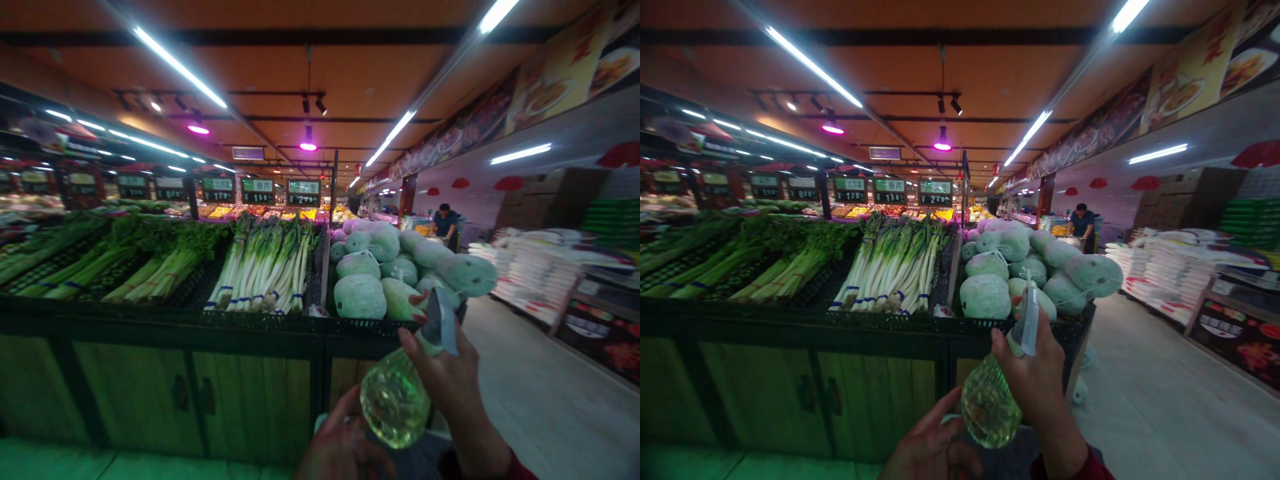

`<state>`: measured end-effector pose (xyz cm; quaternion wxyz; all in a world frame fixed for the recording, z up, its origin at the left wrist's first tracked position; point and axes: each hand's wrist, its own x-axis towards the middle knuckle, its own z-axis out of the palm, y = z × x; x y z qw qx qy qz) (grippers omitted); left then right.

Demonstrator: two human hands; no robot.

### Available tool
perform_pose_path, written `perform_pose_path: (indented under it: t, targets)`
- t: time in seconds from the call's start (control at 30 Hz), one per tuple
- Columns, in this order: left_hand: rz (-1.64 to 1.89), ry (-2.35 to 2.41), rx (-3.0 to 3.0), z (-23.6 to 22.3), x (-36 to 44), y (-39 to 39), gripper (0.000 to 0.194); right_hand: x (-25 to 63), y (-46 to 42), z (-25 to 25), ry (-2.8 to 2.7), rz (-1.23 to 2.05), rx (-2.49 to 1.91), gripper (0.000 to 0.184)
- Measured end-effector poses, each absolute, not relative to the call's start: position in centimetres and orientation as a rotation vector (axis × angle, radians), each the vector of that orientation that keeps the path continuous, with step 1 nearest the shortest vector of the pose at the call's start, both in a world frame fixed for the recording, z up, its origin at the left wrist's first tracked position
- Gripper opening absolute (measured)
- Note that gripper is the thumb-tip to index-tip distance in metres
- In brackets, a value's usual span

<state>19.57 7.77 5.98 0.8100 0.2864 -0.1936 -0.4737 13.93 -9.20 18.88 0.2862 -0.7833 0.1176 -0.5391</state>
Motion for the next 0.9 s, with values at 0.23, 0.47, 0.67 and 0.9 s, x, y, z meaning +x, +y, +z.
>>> perform_pose_path:
  t: [0.23, 0.47, 0.67, 0.9]
  targets:
    - [-1.041, -0.448, 0.589, 6.1, 20.9, 9.1, 0.055, 15.1, -7.5, 18.9, 0.281, -1.477, -2.105, 0.051]
    - [-1.012, -0.493, 0.544, 6.1, 21.9, 10.8, 0.045, 16.2, -5.7, 19.4, 0.221, -1.525, -2.09, 0.049]
    - [-0.993, -0.481, 0.553, 6.1, 22.2, 10.9, 0.044, 16.5, -5.1, 19.5, 0.17, -1.543, -2.079, 0.046]
    - [-0.993, -0.547, 0.524, 6.0, 22.1, 9.9, 0.038, 16.4, -5.6, 19.4, 0.148, -1.559, -2.072, 0.045]
